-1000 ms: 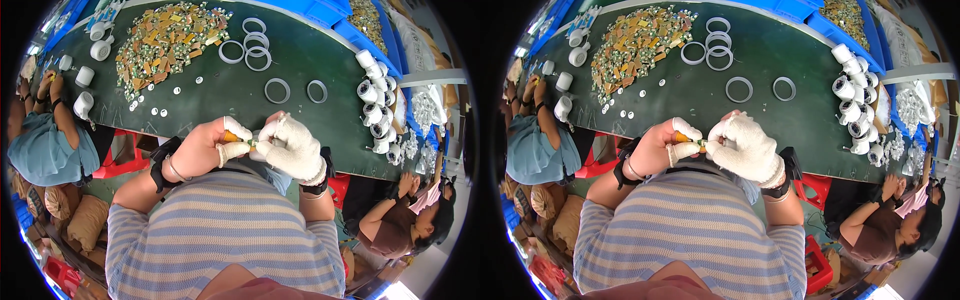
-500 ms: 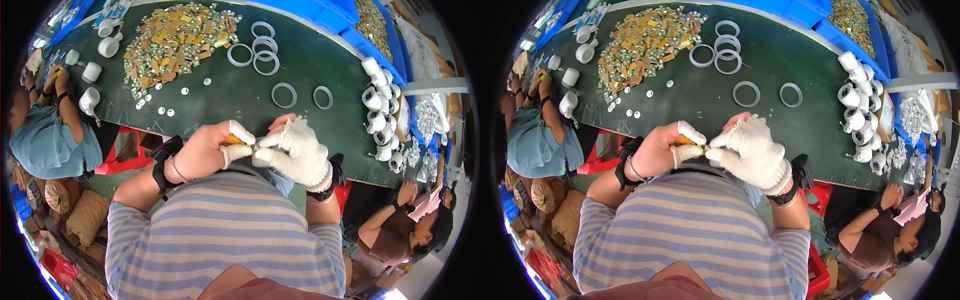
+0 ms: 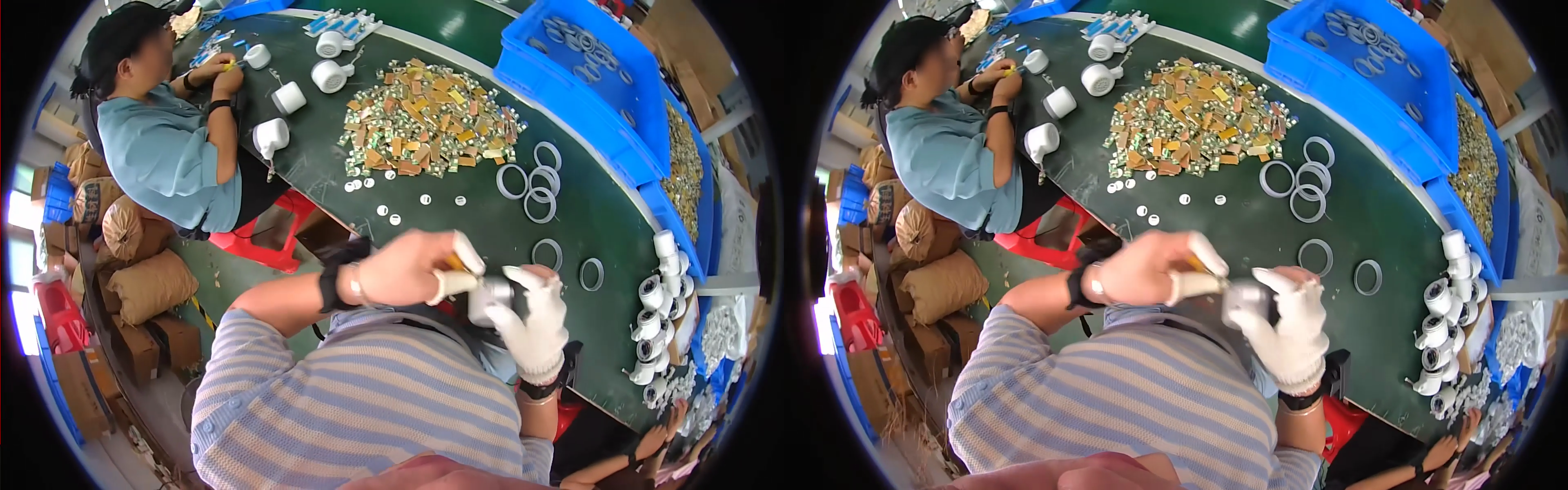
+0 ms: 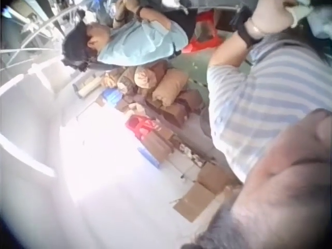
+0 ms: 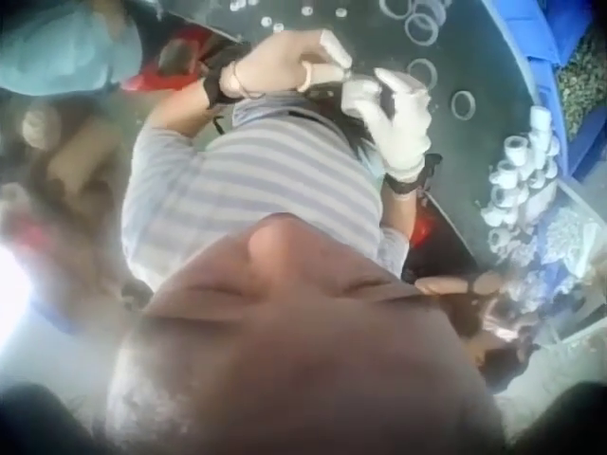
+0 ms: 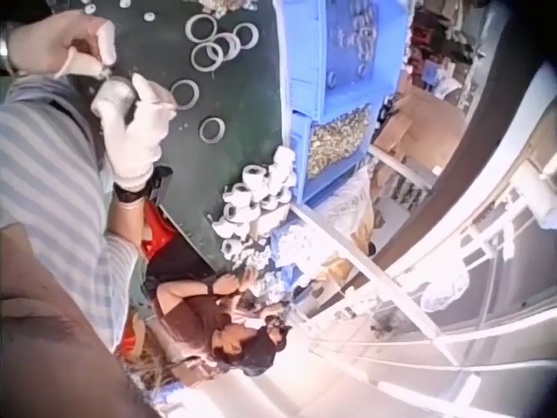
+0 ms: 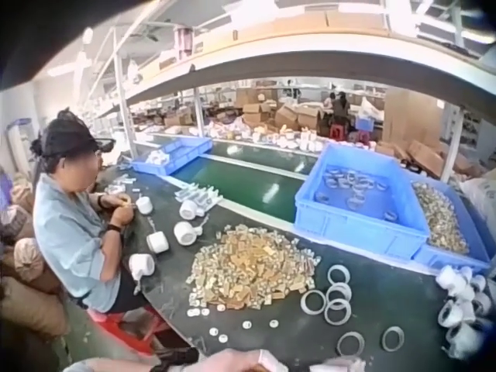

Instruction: The person assembles a device by picking up a white housing, inserting a grey ring, and pressing a circuit board into place. They then pick up a small yellow component, fit it into the housing, and set the unit aside before repeating the process.

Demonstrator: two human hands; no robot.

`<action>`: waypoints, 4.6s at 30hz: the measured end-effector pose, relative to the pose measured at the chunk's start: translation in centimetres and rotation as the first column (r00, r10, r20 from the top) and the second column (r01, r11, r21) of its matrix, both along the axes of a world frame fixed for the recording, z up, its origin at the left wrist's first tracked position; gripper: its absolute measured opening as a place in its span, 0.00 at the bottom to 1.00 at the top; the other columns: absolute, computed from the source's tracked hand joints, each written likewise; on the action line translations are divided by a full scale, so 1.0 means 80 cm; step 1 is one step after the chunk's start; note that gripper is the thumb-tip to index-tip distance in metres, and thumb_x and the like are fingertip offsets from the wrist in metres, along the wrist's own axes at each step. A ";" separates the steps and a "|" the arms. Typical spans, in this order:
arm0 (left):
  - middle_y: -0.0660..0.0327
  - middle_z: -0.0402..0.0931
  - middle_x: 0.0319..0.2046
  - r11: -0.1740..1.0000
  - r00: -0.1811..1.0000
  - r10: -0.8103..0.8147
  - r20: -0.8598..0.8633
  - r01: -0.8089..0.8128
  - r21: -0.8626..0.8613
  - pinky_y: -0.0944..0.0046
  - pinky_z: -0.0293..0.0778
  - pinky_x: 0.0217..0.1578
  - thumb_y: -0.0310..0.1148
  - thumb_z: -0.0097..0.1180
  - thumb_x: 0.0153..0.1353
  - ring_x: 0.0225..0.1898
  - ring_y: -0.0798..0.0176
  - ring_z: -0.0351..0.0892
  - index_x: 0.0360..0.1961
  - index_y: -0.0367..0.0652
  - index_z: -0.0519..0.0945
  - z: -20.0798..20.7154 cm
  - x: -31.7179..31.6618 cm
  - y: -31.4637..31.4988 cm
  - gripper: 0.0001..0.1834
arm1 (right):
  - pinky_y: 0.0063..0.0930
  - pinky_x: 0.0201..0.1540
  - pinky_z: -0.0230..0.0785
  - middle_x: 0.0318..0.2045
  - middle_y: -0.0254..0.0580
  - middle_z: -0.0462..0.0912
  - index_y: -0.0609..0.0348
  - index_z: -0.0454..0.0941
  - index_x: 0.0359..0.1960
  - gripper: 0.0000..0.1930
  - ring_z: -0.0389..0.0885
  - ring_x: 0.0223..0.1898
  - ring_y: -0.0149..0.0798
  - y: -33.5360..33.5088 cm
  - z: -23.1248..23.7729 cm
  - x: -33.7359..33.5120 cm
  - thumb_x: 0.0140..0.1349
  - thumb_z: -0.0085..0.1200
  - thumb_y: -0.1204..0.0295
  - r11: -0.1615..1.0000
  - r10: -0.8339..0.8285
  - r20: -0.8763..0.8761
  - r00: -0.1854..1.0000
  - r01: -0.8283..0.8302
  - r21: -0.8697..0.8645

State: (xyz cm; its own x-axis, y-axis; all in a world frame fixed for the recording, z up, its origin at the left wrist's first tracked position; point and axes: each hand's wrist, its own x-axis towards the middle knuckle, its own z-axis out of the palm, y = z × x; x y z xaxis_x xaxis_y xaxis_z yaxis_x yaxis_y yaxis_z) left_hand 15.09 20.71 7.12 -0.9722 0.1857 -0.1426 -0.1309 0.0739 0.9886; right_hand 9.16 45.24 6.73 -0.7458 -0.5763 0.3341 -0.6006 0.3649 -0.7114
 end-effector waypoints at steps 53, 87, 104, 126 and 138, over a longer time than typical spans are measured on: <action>0.53 0.79 0.48 0.787 0.853 -0.326 -0.409 0.006 -0.616 0.54 0.80 0.46 0.28 0.76 0.51 0.45 0.46 0.83 0.68 0.52 0.76 -0.018 -0.009 0.031 0.40 | 0.47 0.45 0.74 0.39 0.32 0.84 0.41 0.85 0.35 0.11 0.82 0.44 0.45 0.045 -0.006 0.014 0.47 0.64 0.67 0.907 0.002 -0.470 0.883 0.196 0.372; 0.62 0.56 0.76 0.727 0.956 -0.227 0.184 0.041 0.685 0.56 0.74 0.66 0.16 0.73 0.56 0.70 0.59 0.69 0.84 0.58 0.39 -0.051 -0.010 0.053 0.66 | 0.35 0.39 0.78 0.37 0.44 0.88 0.55 0.85 0.49 0.15 0.87 0.34 0.46 0.038 0.020 0.042 0.61 0.71 0.70 0.975 -0.196 0.050 0.979 0.200 -0.095; 0.59 0.64 0.71 0.791 0.984 -0.166 0.067 0.092 0.605 0.56 0.73 0.67 0.12 0.70 0.58 0.69 0.61 0.71 0.83 0.54 0.47 -0.068 -0.004 0.062 0.59 | 0.32 0.42 0.76 0.37 0.43 0.87 0.58 0.85 0.49 0.14 0.85 0.36 0.39 0.041 0.012 0.042 0.65 0.69 0.67 0.976 -0.195 0.110 0.975 0.204 -0.081; 0.51 0.82 0.46 0.615 0.798 -0.047 -0.601 -0.451 -0.647 0.49 0.77 0.51 0.38 0.76 0.54 0.49 0.43 0.80 0.54 0.43 0.80 -0.068 -0.061 -0.072 0.28 | 0.36 0.45 0.75 0.33 0.45 0.84 0.66 0.81 0.38 0.21 0.82 0.35 0.40 0.089 -0.026 -0.013 0.71 0.60 0.55 0.892 -0.451 0.319 0.834 0.417 0.171; 0.55 0.80 0.34 0.553 0.794 -0.146 -0.590 -0.429 -0.714 0.49 0.77 0.44 0.32 0.69 0.57 0.41 0.46 0.80 0.39 0.48 0.87 -0.076 -0.085 -0.041 0.08 | 0.44 0.55 0.73 0.46 0.48 0.84 0.56 0.85 0.46 0.11 0.82 0.49 0.52 0.093 -0.014 -0.026 0.65 0.65 0.68 0.877 -0.369 -0.343 0.864 0.446 0.180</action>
State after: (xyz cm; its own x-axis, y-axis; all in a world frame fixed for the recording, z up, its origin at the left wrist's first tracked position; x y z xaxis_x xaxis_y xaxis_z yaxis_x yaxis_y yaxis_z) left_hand 8.27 17.43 1.03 -0.9131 0.1278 0.3871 0.2901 0.8709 0.3968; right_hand 7.12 52.66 5.63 -0.8233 -0.3332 0.4595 -0.5225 0.7611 -0.3843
